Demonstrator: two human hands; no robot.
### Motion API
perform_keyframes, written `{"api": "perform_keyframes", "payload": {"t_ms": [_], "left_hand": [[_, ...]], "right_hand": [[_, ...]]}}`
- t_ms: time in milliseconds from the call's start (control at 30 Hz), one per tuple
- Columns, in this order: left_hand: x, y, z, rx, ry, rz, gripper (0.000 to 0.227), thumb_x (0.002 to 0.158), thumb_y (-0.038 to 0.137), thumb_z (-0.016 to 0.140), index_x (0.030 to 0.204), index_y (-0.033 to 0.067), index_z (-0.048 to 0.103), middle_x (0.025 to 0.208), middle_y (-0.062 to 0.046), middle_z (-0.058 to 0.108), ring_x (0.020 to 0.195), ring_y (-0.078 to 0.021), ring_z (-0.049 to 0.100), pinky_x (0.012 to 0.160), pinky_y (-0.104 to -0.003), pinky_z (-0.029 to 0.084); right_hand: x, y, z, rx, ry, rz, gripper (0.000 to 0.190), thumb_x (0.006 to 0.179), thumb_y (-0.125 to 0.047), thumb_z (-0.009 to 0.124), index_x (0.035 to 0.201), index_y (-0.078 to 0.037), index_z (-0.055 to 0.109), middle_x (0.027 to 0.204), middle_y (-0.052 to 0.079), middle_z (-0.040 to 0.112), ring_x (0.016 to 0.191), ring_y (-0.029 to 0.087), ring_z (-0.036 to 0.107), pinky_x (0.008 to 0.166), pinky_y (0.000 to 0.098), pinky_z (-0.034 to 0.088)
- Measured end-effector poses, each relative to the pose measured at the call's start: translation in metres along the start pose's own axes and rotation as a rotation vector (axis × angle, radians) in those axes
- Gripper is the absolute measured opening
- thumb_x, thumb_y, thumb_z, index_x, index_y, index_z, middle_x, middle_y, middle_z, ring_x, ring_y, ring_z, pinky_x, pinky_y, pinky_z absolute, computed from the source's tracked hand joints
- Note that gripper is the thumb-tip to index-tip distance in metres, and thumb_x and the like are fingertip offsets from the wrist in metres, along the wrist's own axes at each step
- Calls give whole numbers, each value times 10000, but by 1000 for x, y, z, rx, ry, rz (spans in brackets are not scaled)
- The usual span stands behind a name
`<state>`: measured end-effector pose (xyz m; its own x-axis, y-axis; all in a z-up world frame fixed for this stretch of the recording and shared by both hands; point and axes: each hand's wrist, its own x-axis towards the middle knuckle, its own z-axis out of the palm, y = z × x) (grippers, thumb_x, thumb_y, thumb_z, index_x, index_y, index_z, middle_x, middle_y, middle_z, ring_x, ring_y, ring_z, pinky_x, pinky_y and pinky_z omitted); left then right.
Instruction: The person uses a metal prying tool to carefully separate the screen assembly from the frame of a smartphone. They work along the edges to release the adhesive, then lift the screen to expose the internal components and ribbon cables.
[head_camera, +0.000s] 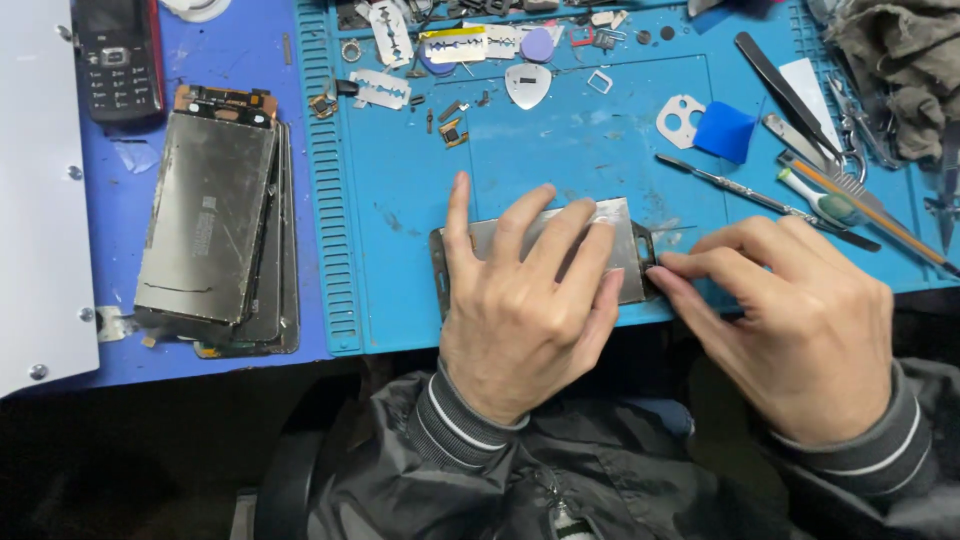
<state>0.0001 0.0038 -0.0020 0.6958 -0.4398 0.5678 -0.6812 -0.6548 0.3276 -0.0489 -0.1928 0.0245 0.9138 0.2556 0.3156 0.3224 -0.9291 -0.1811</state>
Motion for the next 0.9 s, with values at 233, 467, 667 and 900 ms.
{"api": "perform_keyframes", "payload": {"t_ms": [233,467,667,900], "left_hand": [[0,-5,-1,-19,-143,123,411,1013,401,701,1316,126,668,1392,-91,637,1334,-325,548,1142,-748,340],[1,-5,1,-40,-153,69,386,980,416,765,1280,182,705,1389,-31,655,1252,-307,617,1122,-846,262],[3,-1,1,-36,-156,28,389,938,415,814,1242,195,712,1358,-14,655,1243,-304,608,1091,-892,239],[3,-1,-1,-35,-176,12,400,932,430,801,1251,206,711,1359,-12,650,1249,-294,605,1089,-902,222]], "right_hand": [[-1,-1,-1,-358,-79,-94,170,1137,-247,690,1001,-147,689,1028,-9,695,822,212,660,580,332,405],[-4,19,9,-270,-148,-109,132,1085,-222,686,1017,-125,628,1043,-12,666,739,197,633,481,335,404],[-7,26,11,-97,-217,-26,113,1039,-196,675,1048,-100,616,1011,6,635,694,206,600,463,359,416],[-11,29,8,-127,-272,3,118,1025,-219,669,1021,-133,589,974,-18,612,718,194,605,473,370,426]]}}
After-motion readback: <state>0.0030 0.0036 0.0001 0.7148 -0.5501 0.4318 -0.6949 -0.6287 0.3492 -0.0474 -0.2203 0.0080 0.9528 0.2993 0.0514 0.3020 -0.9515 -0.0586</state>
